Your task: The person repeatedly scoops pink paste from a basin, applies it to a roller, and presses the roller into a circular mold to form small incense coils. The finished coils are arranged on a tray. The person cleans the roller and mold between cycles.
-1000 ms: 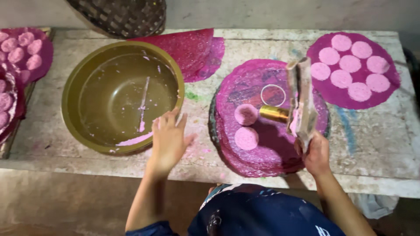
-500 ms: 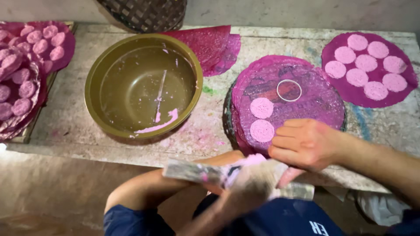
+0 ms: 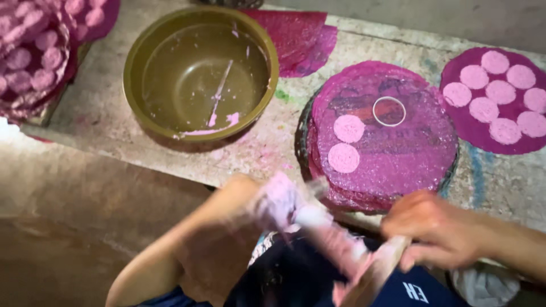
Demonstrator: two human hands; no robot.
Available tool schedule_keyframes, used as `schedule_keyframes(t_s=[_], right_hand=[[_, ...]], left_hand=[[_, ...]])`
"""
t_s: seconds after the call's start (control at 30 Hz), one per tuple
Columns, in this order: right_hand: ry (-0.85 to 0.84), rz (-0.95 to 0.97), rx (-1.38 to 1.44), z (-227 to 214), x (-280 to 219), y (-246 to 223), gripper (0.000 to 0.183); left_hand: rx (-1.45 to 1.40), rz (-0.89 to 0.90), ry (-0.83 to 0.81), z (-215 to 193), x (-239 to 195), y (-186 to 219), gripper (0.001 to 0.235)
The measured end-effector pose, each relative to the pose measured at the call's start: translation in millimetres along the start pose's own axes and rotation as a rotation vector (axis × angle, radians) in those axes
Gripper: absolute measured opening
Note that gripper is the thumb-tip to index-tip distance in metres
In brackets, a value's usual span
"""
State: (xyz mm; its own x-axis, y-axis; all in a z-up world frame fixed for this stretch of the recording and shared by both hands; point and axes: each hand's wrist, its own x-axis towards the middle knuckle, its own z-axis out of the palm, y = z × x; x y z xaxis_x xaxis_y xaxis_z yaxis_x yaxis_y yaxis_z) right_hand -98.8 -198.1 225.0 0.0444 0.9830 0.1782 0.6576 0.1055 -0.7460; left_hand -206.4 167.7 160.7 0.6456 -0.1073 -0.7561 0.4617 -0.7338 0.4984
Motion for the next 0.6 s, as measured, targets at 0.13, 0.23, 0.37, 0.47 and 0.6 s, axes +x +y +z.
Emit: schedule_keyframes(t_s=[0.13, 0.23, 0.37, 0.47, 0.6], right_hand=[[0.254, -0.146, -0.777, -30.2, 6.9, 16.5, 0.024], [0.232, -0.263, -1.235, -57.8, 46.6, 29.2, 0.009], [0.279, -0.434, -1.457, -90.8, 131.8, 41.8, 0.011], [0.492, -0.404, -1.417, -92.1, 197.3, 56.1, 0.016], [0.824, -0.102, -1.039, -64.1, 283.7, 131.0, 0.039]], left_hand=[[-0.321, 0.734, 0.143, -44.5, 27.1, -71.9, 0.042], [-0.799, 0.771, -0.424, -54.6, 45.0, -93.5, 0.050], [-1.126, 0.890, -0.641, -50.7, 54.2, -90.7, 0.060], [-1.256, 0.954, -0.420, -59.2, 48.0, -95.2, 0.051], [-1.077, 0.877, 0.184, -123.3, 49.3, -138.5, 0.025]])
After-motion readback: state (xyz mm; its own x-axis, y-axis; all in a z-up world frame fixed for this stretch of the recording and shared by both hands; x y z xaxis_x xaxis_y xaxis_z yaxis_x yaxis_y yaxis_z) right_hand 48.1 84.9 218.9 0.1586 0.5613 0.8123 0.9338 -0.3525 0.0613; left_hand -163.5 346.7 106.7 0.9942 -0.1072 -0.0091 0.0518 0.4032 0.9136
